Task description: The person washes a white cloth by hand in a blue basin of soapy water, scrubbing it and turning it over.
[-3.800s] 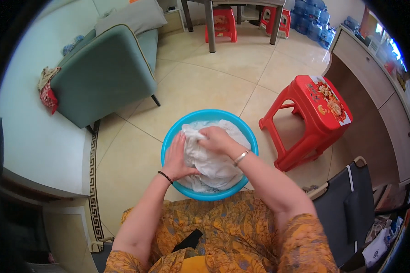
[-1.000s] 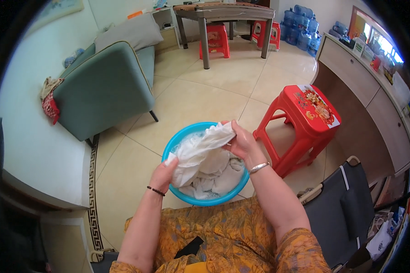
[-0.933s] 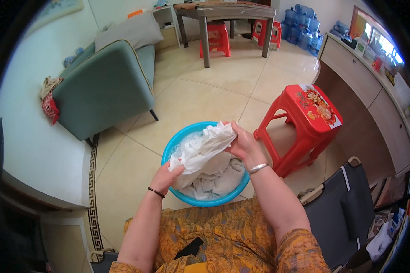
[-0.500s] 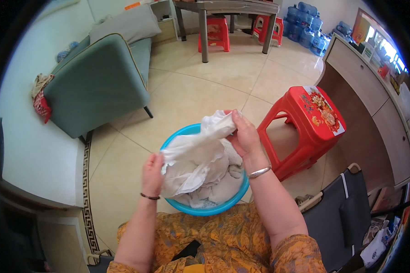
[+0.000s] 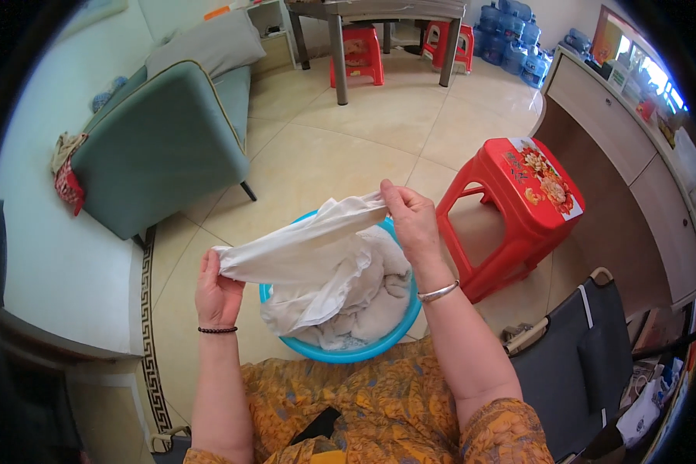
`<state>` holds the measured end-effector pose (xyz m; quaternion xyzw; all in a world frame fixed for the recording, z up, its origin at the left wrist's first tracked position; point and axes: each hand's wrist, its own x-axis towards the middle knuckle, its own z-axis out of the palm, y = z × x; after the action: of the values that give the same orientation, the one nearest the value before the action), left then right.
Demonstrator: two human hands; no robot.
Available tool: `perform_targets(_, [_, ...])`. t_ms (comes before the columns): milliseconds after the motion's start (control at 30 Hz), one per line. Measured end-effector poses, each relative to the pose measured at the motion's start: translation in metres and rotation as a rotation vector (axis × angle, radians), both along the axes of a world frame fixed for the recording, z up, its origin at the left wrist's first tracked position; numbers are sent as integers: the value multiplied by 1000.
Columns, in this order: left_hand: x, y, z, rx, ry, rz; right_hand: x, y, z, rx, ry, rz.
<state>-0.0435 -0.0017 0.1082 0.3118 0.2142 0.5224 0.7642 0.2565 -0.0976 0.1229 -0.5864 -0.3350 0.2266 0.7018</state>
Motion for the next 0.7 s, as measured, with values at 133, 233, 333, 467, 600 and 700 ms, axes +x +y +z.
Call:
perform_targets(133, [-8,6,-10,-47,56,72,-13,-8,11,48,249,213])
perform_targets(233, [-1,3,-18,-136,400,136,-23,-14,18,27,441,361])
perform_targets(333, [9,-11,-40,588,1173,407,-39,-16,20,-42,538,474])
perform_targets(467, [52,-53,-4,986,938,270,-56,-21,23,-87,575,570])
perform_targets(600, [56,-66,-9,811,865,-122,-65,-13,3,-110,354,676])
perform_targets(700, [50,-55,-28,345,641,-231,-65,-13,9,-176,226,624])
